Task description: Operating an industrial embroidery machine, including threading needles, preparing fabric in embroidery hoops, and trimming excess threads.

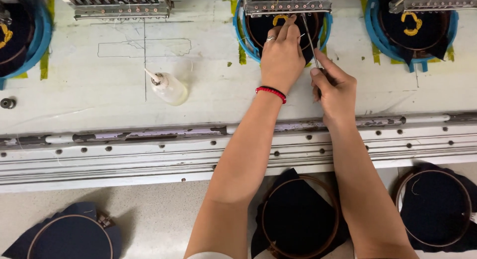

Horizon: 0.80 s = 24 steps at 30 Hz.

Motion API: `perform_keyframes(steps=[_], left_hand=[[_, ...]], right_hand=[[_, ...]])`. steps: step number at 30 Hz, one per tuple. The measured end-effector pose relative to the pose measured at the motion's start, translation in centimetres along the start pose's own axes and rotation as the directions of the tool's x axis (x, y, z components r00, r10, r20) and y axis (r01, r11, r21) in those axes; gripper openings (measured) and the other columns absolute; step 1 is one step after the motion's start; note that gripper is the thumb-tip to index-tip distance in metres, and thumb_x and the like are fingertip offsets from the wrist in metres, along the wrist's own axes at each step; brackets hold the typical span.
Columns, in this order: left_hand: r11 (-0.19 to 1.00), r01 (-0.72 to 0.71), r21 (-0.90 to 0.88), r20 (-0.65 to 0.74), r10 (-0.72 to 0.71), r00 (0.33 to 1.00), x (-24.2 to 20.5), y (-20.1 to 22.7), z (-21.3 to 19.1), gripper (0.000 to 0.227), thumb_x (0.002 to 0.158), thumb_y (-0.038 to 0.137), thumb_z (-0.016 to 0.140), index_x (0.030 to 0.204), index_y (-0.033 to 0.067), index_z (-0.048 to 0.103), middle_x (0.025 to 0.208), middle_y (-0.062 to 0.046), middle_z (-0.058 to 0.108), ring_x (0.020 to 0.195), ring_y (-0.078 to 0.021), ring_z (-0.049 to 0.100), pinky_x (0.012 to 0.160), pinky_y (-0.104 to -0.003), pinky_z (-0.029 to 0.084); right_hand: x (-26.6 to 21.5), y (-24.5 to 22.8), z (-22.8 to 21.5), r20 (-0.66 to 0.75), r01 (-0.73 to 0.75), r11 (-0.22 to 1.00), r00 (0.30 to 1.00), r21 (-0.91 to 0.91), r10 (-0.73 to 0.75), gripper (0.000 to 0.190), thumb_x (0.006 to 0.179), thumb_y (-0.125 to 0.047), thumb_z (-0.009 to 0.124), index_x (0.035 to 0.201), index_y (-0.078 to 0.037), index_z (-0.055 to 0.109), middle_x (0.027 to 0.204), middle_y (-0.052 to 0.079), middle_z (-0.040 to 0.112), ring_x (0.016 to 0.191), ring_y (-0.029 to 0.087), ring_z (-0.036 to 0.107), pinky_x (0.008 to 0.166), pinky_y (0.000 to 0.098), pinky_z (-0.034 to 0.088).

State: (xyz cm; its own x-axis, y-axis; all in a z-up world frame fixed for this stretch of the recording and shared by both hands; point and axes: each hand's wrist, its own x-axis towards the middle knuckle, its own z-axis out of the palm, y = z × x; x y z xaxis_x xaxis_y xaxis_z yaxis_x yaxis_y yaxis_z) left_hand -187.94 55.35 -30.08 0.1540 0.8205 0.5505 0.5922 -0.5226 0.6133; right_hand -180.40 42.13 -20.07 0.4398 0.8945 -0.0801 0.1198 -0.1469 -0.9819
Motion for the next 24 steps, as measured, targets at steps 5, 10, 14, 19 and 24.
perform_keyframes(steps=[5, 10, 14, 19, 24], left_hand=[[1.0, 0.011, 0.002, 0.013, -0.011, 1.0, -0.1, 0.2, -0.2, 0.016, 0.092, -0.003, 0.063, 0.097, 0.0093, 0.055, 0.148, -0.005, 0.066, 0.117, -0.0392, 0.064, 0.078, -0.05, 0.061], [1.0, 0.027, -0.016, -0.019, -0.027, 0.999, 0.2, 0.4, -0.3, 0.019, 0.09, -0.005, 0.065, 0.098, 0.0096, 0.056, 0.145, -0.004, 0.068, 0.116, -0.0425, 0.066, 0.074, -0.05, 0.06], [0.996, 0.045, -0.072, -0.096, -0.051, 0.994, 0.5, 0.4, 0.3, 0.021, 0.088, -0.008, 0.063, 0.095, 0.0098, 0.054, 0.136, -0.004, 0.072, 0.109, -0.0436, 0.069, 0.069, -0.047, 0.058], [0.997, -0.024, -0.077, -0.08, 0.018, 0.997, 0.6, -0.2, -0.2, 0.016, 0.094, -0.006, 0.062, 0.102, 0.0075, 0.059, 0.135, -0.008, 0.072, 0.099, -0.0433, 0.065, 0.083, -0.046, 0.06], [0.99, 0.026, -0.136, -0.051, -0.034, 0.998, 0.8, -0.2, -0.3, 0.014, 0.096, -0.004, 0.059, 0.101, 0.0093, 0.06, 0.136, -0.005, 0.073, 0.105, -0.0435, 0.067, 0.082, -0.047, 0.06]], right_hand=[[1.3, -1.7, -0.4, 0.052, -0.203, 0.972, 0.979, 0.118, 0.198, 0.057, 0.097, -0.013, 0.075, 0.153, -0.016, 0.067, 0.067, 0.001, 0.054, 0.048, 0.014, 0.049, 0.043, 0.0269, 0.036], [1.9, -4.0, -0.6, 0.097, -0.319, 0.943, 0.946, 0.092, 0.31, 0.045, 0.103, -0.029, 0.066, 0.141, -0.008, 0.073, 0.067, 0.005, 0.048, 0.044, 0.011, 0.028, 0.04, 0.0215, 0.02], [3.0, 1.6, -2.7, 0.094, 0.3, 0.753, 0.948, -0.586, -0.304, 0.035, 0.112, -0.015, 0.067, 0.145, -0.009, 0.077, 0.069, -0.007, 0.057, 0.06, 0.007, 0.034, 0.057, 0.0263, 0.035], [6.0, 3.4, -4.9, 0.282, 0.409, -0.042, 0.549, -0.912, -0.787, 0.068, 0.086, 0.009, 0.076, 0.135, -0.036, 0.088, 0.097, -0.006, 0.056, 0.08, 0.024, 0.052, 0.07, 0.0398, 0.041], [4.2, 1.8, -7.6, 0.206, 0.336, 0.269, 0.886, -0.902, -0.416, 0.031, 0.095, -0.032, 0.091, 0.126, -0.034, 0.088, 0.11, -0.002, 0.067, 0.118, 0.038, 0.049, 0.086, 0.0571, 0.038]])
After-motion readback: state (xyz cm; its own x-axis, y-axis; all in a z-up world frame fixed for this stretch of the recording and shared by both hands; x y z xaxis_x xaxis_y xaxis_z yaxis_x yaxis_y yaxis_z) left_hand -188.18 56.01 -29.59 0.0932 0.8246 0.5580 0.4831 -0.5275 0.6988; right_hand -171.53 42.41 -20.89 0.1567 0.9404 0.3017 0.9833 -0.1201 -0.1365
